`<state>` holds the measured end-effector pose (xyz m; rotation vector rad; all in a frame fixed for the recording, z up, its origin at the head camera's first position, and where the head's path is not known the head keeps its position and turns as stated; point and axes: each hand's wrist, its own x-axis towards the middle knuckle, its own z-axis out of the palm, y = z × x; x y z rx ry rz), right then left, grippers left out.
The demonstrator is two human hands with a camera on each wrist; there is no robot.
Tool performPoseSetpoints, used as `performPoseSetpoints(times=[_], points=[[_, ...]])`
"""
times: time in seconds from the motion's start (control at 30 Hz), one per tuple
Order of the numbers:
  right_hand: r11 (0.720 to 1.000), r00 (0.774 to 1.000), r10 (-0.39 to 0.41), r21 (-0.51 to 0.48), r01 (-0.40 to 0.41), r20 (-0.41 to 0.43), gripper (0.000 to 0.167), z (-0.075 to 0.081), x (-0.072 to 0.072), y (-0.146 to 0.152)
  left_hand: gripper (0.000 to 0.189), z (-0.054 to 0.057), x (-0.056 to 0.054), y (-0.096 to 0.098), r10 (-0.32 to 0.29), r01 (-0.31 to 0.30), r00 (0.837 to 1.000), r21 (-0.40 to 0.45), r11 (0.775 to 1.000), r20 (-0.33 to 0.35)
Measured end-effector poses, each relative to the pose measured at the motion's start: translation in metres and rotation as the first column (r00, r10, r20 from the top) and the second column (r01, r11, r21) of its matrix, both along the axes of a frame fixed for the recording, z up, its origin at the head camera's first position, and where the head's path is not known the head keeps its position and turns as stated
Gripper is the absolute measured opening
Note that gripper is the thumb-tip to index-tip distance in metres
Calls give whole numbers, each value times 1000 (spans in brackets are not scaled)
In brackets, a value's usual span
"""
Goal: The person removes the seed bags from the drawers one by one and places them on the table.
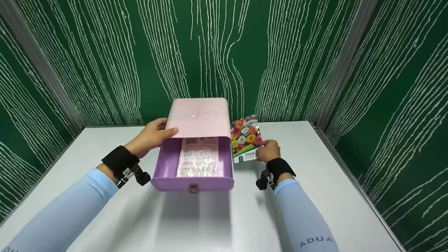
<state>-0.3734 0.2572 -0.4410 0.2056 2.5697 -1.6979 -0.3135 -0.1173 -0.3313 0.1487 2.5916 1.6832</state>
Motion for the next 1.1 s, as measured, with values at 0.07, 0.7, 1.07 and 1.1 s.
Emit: performPoseSetpoints(times=[0.07,0.7,1.07,1.1], points=[[1000,1000,-8,24,8,10,55,-5,-1,1,71,0,0,1,0,0,1000,1,1000,1],[965,997,-27,261,9,66,37,-36,3,0,70,-2,1,-1,-7,7,1000,0,1000,-8],[896,999,-29,445,14,27,29,-53,-2,3,72,-3,0,-1,-9,9,1000,-6,1000,0],[889,1000,-19,458,9,18,22,-58,-6,5,72,-3,0,-1,-9,9,1000,-6,1000,-1]])
